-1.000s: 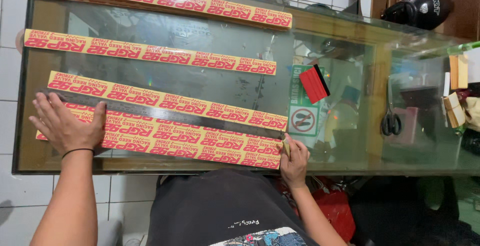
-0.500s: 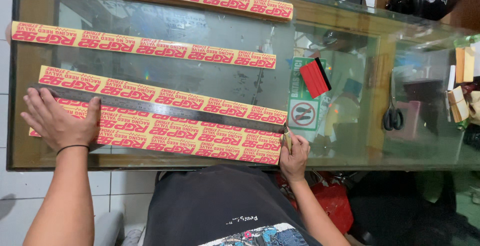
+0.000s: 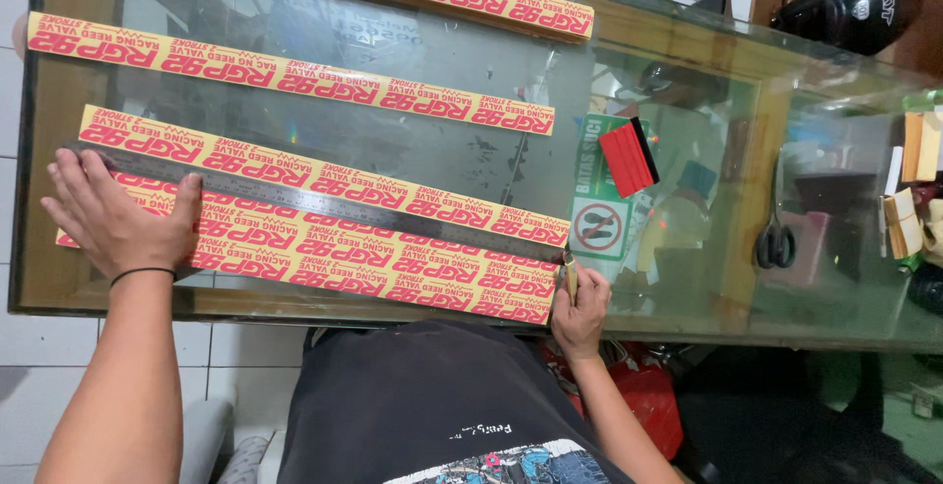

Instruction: The person uses a metal ruler and a utility knife to cut long strips of red and yellow patterned stickers on a glass table. They align the ruler, score the sticker material, and then peel away the cut sections.

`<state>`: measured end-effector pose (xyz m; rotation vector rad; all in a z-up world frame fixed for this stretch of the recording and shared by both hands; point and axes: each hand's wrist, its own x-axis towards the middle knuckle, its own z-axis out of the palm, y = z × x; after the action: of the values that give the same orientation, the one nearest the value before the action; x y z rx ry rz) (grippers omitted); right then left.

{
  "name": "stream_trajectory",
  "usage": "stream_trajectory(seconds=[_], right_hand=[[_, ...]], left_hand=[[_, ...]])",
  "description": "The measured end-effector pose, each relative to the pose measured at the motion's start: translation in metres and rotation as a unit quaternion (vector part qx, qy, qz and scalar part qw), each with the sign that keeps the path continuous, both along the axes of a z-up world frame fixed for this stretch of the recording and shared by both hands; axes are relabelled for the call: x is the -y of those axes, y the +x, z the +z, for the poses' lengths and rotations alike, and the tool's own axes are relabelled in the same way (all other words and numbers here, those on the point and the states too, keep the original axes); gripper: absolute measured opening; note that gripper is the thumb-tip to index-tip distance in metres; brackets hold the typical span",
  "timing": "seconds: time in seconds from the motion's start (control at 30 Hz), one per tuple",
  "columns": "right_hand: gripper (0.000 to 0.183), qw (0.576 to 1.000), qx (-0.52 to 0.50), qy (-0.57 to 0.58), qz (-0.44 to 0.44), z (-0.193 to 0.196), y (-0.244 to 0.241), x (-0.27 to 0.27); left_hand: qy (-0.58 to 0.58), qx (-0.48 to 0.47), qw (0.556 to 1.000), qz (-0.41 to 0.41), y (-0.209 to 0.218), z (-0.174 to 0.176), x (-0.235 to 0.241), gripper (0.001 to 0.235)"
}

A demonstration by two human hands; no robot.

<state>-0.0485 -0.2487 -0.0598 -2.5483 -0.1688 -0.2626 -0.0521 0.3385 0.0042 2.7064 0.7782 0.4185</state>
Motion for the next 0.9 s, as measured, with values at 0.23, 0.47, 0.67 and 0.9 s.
stream_trajectory(seconds=[0.23, 0.47, 0.67, 0.9], right_hand=[[0.049, 1.000, 0.009, -0.003, 0.011, -0.003, 0.000, 0.003], [0.049, 1.000, 0.003, 0.003, 0.008, 0.001, -0.001, 0.001], [0.046, 1.000, 0.013, -0.017, 0.004, -0.009, -0.002, 0.010], [0.041, 0.999, 0.005, -0.032, -0.035, -0.020, -0.003, 0.012]], left_hand=[[0.002, -0.005, 1.000, -0.004, 0.001, 0.001, 0.000, 0.103], [0.004, 0.000, 1.000, -0.004, 0.000, -0.001, 0.001, 0.104], [-0.007, -0.015, 0.999, 0.029, 0.003, 0.001, 0.001, 0.109], [-0.033, -0.085, 0.993, 0.075, 0.004, 0.000, -0.002, 0.115]])
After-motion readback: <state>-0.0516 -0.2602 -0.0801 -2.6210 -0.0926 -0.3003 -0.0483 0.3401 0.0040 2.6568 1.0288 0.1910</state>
